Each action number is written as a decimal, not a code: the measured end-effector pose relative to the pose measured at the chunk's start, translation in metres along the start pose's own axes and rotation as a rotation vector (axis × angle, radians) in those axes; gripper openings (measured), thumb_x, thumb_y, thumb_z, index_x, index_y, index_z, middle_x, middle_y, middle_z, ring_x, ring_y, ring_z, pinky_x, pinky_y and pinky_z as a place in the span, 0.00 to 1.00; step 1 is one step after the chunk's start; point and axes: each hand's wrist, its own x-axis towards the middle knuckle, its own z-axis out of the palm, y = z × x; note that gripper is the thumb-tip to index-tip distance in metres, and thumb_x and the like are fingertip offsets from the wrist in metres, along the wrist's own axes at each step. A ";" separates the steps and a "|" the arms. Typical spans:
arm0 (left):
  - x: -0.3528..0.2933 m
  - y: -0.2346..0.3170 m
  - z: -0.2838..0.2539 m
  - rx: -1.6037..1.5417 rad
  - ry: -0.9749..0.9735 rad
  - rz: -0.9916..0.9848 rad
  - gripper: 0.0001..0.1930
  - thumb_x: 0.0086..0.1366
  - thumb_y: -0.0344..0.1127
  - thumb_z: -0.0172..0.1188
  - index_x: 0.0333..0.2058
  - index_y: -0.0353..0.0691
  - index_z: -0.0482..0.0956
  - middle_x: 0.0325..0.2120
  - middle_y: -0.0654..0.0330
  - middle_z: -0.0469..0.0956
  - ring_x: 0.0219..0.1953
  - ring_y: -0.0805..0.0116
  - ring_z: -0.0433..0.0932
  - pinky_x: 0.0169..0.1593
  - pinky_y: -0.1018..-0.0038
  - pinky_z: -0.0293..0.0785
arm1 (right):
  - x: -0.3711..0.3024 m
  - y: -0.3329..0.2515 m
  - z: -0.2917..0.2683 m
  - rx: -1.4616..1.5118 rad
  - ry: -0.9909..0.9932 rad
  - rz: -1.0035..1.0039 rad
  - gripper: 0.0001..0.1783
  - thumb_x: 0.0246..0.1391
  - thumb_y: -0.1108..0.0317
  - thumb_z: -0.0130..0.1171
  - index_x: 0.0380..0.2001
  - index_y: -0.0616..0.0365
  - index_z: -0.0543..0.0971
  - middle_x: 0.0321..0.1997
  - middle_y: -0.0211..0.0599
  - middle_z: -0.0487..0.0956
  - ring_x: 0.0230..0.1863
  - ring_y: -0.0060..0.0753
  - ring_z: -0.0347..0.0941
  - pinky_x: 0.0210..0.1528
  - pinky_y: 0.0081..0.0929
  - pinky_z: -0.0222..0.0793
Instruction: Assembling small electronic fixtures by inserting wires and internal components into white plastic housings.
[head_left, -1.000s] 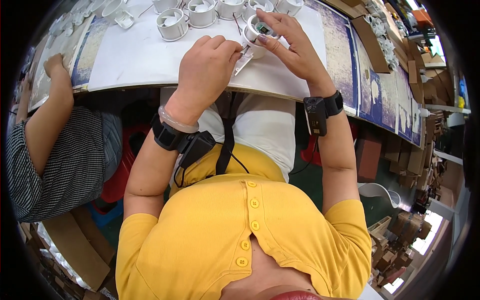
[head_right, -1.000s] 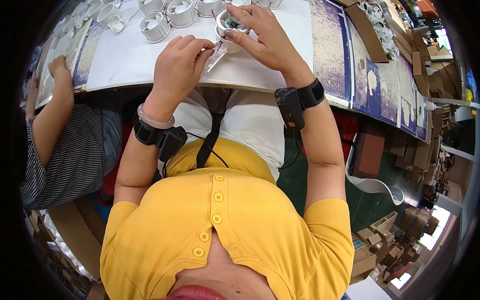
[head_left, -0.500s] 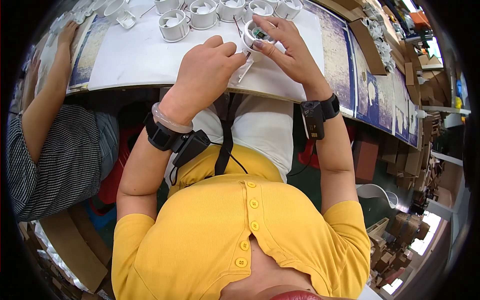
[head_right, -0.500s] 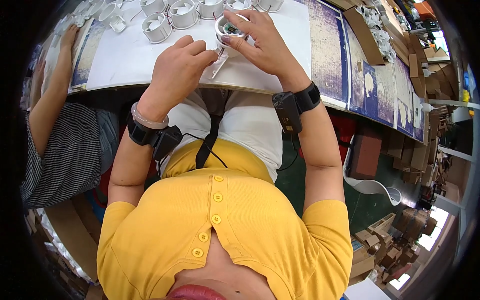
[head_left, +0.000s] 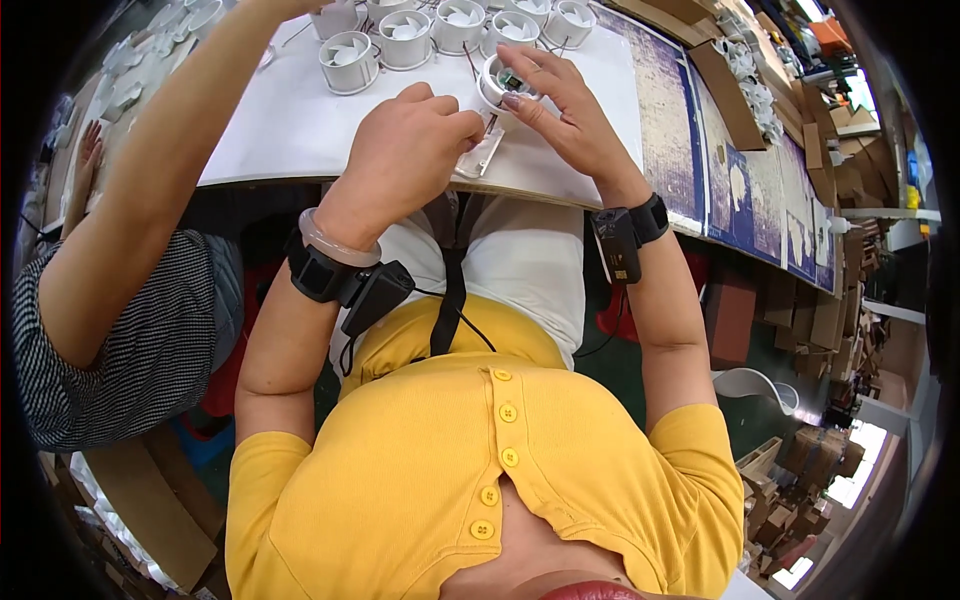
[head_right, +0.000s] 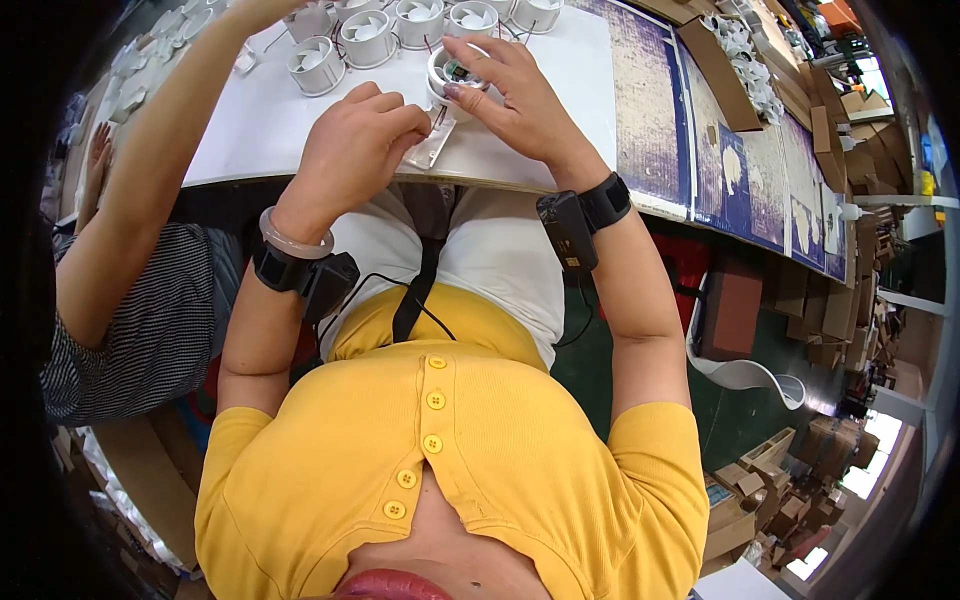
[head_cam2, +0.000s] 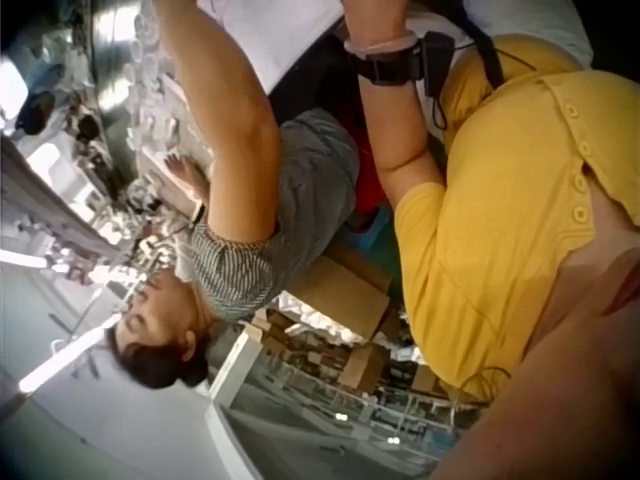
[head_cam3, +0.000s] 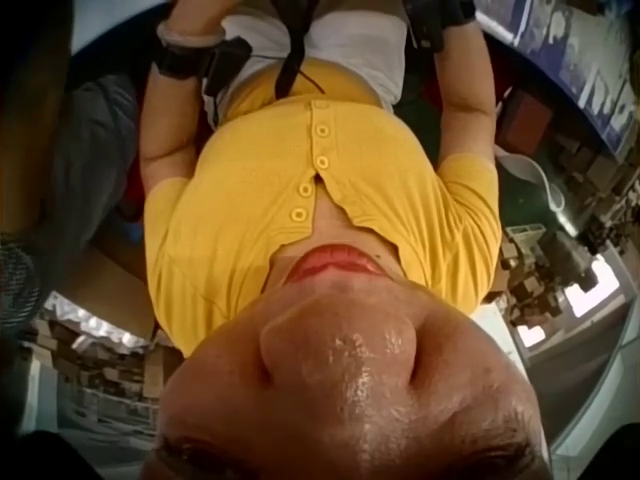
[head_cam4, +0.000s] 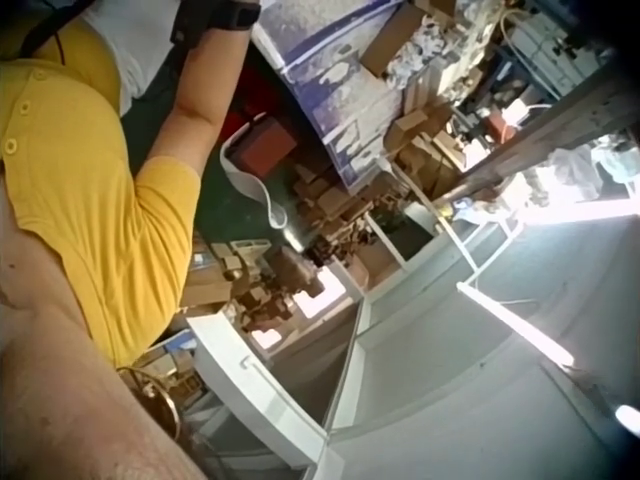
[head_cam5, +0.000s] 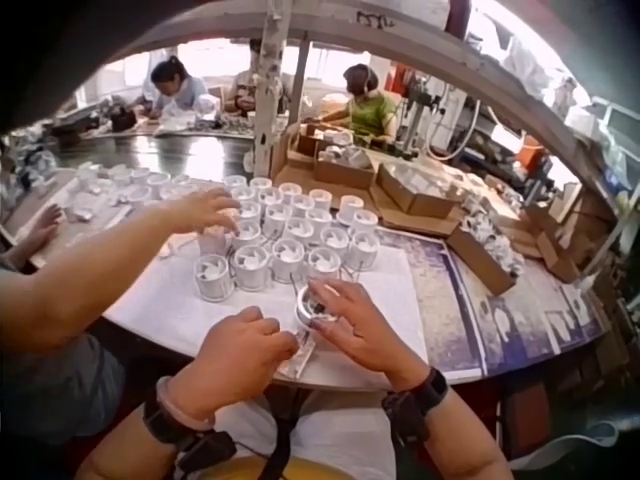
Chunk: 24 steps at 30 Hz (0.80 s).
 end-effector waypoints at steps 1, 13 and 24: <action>0.000 0.001 0.001 -0.054 0.020 -0.023 0.05 0.56 0.33 0.59 0.31 0.45 0.81 0.25 0.64 0.77 0.33 0.61 0.74 0.35 0.66 0.73 | 0.001 0.001 0.000 0.043 0.000 0.015 0.26 0.60 0.62 0.56 0.62 0.51 0.70 0.64 0.39 0.68 0.66 0.41 0.59 0.67 0.34 0.52; 0.008 0.012 0.033 -0.115 0.213 -0.235 0.03 0.53 0.33 0.62 0.26 0.42 0.80 0.23 0.62 0.76 0.31 0.59 0.74 0.35 0.66 0.72 | 0.003 -0.005 0.003 0.080 0.042 0.046 0.28 0.57 0.65 0.60 0.61 0.56 0.70 0.63 0.42 0.68 0.65 0.41 0.60 0.67 0.34 0.53; 0.019 0.003 0.020 0.010 0.031 -0.033 0.02 0.54 0.32 0.60 0.25 0.43 0.80 0.25 0.62 0.75 0.33 0.61 0.73 0.36 0.67 0.73 | 0.002 0.001 -0.001 0.054 -0.039 0.092 0.27 0.59 0.65 0.58 0.62 0.54 0.70 0.65 0.43 0.66 0.67 0.42 0.58 0.68 0.35 0.51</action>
